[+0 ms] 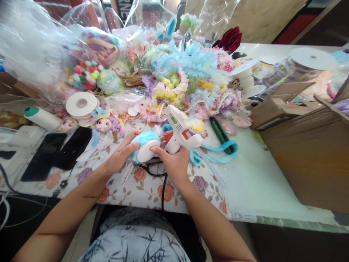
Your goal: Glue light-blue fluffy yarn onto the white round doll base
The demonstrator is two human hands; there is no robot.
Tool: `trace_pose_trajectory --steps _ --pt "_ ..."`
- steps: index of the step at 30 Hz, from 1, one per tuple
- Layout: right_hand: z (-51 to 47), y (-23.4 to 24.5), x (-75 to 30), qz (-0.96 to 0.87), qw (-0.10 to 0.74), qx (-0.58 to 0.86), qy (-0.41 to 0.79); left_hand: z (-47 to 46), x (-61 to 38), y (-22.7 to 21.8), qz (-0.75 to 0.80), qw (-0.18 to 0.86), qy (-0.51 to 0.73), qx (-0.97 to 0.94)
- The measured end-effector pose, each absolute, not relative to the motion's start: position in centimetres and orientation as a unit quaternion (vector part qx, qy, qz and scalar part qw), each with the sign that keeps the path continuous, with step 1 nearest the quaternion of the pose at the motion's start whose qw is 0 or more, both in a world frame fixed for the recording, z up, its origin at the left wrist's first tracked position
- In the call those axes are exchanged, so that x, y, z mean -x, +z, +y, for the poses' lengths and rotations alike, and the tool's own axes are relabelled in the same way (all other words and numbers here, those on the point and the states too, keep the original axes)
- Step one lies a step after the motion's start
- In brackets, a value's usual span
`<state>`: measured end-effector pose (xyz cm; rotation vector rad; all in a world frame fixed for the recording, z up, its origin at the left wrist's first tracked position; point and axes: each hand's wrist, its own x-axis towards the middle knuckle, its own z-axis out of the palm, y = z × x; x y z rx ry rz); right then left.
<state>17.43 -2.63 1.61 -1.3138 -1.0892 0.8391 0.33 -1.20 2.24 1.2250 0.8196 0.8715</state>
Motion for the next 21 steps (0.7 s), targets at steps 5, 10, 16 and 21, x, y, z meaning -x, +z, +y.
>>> trace_pose_trajectory --steps 5,10,16,21 --pt "-2.66 1.58 -17.43 -0.463 0.579 0.564 0.364 -1.04 -0.28 2.46 0.38 0.628 0.404 -0.546" --pt "-2.64 1.46 -17.46 -0.463 0.585 0.563 0.356 -1.03 -0.21 2.28 0.359 0.665 0.396 -0.521" --pt "-2.67 1.41 -17.42 -0.467 0.585 0.559 0.356 -0.93 -0.28 1.81 0.35 0.688 0.394 -0.499" --pt "-2.72 1.28 -17.41 -0.47 0.573 0.575 0.346 -0.79 -0.55 1.53 0.347 0.695 0.4 -0.487"
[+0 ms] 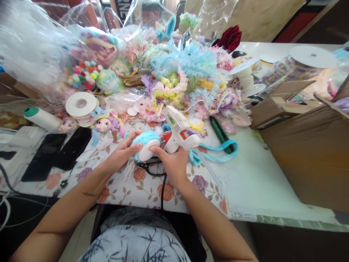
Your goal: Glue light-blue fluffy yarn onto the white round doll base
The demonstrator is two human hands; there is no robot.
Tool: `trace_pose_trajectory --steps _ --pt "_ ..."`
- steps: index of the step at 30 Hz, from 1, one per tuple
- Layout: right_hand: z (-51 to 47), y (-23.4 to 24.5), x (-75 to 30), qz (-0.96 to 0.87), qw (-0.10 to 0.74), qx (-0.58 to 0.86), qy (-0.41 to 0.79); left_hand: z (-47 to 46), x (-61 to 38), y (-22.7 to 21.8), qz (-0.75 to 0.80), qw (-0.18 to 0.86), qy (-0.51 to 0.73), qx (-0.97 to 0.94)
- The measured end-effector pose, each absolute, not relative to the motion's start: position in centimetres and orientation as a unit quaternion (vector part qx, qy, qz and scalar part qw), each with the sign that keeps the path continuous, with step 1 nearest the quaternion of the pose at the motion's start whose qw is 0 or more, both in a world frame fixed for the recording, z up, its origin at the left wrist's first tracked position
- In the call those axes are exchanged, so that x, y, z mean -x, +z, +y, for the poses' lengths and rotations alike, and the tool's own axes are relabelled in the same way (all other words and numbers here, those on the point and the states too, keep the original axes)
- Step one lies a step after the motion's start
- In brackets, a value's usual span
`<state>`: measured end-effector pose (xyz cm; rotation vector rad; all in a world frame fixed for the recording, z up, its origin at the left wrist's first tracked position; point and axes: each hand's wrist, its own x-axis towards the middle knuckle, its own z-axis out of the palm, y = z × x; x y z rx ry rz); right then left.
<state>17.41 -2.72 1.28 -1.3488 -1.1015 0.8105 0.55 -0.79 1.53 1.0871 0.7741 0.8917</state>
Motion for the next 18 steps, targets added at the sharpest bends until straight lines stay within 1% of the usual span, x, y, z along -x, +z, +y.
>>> trace_pose_trajectory --steps 3,7,18 --pt "-2.64 1.34 -17.4 -0.465 0.575 0.585 0.333 -0.79 -0.87 1.25 0.347 0.71 0.41 -0.456" --pt "-2.66 1.57 -17.2 -0.453 0.599 0.573 0.33 -0.99 -1.23 0.79 0.344 0.727 0.423 -0.417" --pt "-2.8 1.95 -17.04 -0.465 0.587 0.589 0.304 -0.52 -0.47 1.34 0.335 0.692 0.409 -0.492"
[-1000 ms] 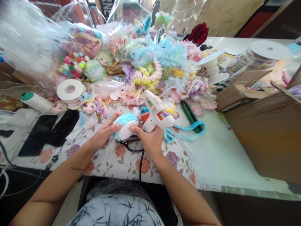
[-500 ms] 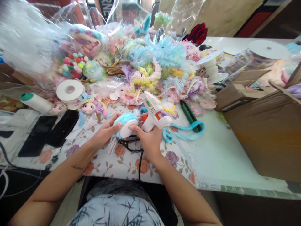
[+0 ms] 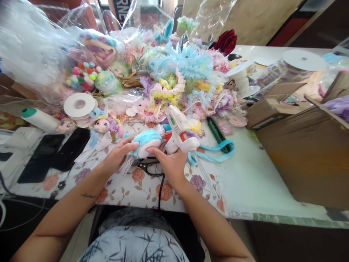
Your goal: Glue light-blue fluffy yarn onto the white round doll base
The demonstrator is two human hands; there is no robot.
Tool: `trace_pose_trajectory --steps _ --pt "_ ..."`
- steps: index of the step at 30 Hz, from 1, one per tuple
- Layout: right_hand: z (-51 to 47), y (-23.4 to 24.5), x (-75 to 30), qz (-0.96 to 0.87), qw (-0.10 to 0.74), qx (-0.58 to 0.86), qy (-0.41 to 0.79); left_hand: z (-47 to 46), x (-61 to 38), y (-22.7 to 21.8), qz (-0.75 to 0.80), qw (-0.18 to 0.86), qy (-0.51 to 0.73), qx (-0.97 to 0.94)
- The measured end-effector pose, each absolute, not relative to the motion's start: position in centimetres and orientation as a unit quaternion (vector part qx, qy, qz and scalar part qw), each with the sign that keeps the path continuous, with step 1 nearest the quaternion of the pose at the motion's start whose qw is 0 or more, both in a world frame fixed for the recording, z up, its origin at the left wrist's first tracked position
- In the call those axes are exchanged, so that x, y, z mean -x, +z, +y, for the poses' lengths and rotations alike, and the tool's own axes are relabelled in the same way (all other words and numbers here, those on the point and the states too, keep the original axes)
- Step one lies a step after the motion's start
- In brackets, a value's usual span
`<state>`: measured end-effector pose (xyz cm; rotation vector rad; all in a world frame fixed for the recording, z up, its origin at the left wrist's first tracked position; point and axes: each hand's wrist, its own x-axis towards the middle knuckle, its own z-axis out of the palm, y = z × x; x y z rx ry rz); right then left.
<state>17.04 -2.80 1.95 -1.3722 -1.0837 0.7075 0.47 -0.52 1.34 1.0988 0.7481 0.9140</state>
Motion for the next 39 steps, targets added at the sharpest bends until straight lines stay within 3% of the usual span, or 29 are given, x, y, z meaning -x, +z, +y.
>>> trace_pose_trajectory --steps 39 --pt "-3.0 1.3 -16.9 -0.494 0.585 0.579 0.281 -0.2 -0.1 1.1 0.327 0.741 0.408 -0.421"
